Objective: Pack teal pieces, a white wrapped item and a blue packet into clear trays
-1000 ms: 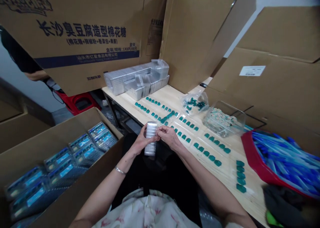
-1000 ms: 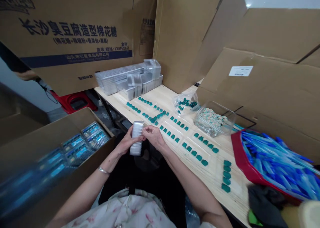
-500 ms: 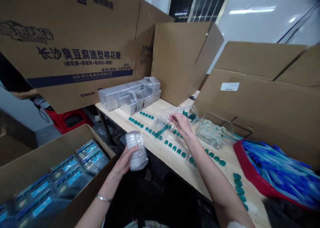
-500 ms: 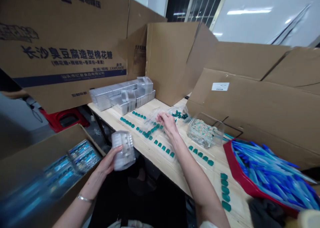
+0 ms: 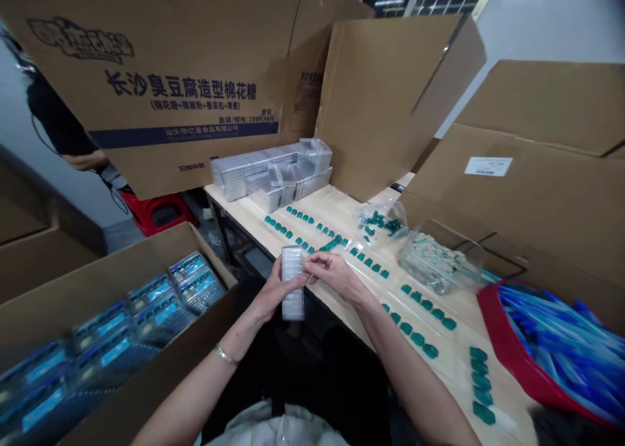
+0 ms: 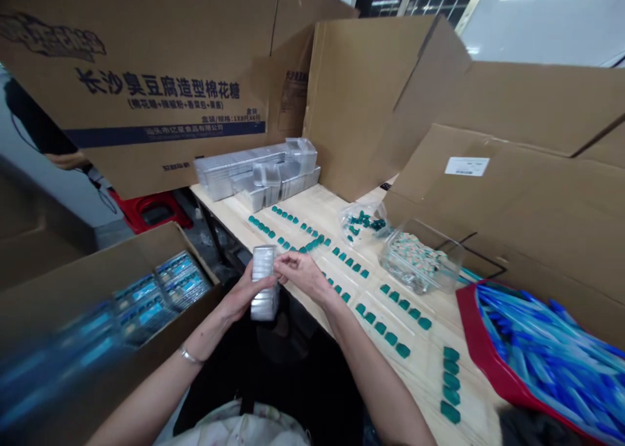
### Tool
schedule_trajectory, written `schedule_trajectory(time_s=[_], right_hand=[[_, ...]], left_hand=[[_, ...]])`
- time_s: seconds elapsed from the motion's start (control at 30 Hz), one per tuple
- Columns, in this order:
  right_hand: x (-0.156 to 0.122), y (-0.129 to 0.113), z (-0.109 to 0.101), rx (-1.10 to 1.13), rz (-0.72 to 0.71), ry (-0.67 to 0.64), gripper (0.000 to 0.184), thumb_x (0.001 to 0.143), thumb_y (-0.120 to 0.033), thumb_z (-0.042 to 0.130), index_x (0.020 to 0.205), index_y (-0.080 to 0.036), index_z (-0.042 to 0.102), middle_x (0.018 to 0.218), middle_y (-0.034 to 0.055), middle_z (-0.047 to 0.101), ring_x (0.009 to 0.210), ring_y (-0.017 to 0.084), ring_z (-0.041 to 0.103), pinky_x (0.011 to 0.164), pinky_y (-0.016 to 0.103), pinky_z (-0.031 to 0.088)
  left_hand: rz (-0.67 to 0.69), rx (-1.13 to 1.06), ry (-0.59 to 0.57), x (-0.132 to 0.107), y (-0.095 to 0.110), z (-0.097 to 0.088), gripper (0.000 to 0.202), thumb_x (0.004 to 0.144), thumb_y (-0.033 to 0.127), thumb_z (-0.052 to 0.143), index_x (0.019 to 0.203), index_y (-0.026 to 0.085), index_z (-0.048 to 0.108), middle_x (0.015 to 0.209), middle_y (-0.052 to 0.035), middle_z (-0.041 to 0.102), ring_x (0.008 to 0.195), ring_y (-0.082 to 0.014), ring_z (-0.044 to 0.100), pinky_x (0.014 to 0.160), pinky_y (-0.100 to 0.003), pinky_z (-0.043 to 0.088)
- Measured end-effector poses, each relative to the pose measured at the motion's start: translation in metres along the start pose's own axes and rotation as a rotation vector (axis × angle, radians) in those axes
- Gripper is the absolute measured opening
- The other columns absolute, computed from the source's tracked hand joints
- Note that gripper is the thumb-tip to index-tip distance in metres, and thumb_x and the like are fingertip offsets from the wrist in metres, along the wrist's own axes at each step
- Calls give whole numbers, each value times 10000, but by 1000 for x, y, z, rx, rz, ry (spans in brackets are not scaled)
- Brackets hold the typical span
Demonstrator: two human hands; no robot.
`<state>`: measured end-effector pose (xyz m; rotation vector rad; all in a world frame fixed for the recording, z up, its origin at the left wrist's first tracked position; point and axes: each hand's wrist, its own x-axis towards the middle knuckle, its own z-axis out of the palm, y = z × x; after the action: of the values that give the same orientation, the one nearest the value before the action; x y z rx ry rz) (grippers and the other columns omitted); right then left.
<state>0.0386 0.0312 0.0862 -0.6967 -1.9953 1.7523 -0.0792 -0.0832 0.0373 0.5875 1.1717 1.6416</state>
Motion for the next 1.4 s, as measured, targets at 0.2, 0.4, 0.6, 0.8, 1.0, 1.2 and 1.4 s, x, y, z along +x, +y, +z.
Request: schedule_trajectory(time_s=[0.2,0.4,0.6,0.8,1.0,1.2,1.4], right_hand=[[-7,3,10,19,29,31,231,676,-370,657,744,-149,667,640,-8,642,557,113,595,594,250,510],[-4,12,20,5,26,126,124,633,-277,655,686,-164,651,606,-5,635,511,120,570,544,252,497],[9,7,-16,53,-73,237,106,679,-259,606,705,-163,644,571,-8,603,507,110,544,542,241,471],[56,-25,-111,115,-175,573,86,711,-256,597,704,-170,603,674,15,609,587,98,550,656,250,472],[32,-11,-47,35,-79,325,252,640,-341,706,777,-138,649,631,35,642,560,150,593,590,298,496],[3,2,19,58,23,44,245,659,-384,685,739,-152,671,676,4,665,611,128,610,643,261,502],[8,7,18,58,40,133,169,635,-308,673,677,-145,658,593,-10,640,520,111,566,557,237,475]], left_hand=[[-22,16,19,2,-6,0,875,576,234,793,1332,227,353,1152,-103,592,1030,-227,575,947,-392,390],[-32,-52,-7,2,-9,-1,821,583,229,788,1298,215,384,1038,-86,643,899,-211,625,894,-391,426],[-67,-186,43,6,-6,-28,615,686,305,708,1232,196,447,1007,-93,631,838,-201,620,800,-372,479],[-53,-143,28,4,7,-34,645,690,306,709,1263,224,424,976,-62,615,809,-173,604,792,-356,474],[-12,-37,49,6,7,-12,822,621,268,769,1332,259,358,1093,-66,609,984,-205,572,920,-360,401],[-15,-43,14,11,-1,-6,938,577,240,801,1369,246,298,1152,-102,590,1020,-218,578,961,-401,375],[-19,-4,57,11,-3,-2,915,580,243,797,1357,229,315,1109,-99,602,949,-203,598,908,-387,411]])
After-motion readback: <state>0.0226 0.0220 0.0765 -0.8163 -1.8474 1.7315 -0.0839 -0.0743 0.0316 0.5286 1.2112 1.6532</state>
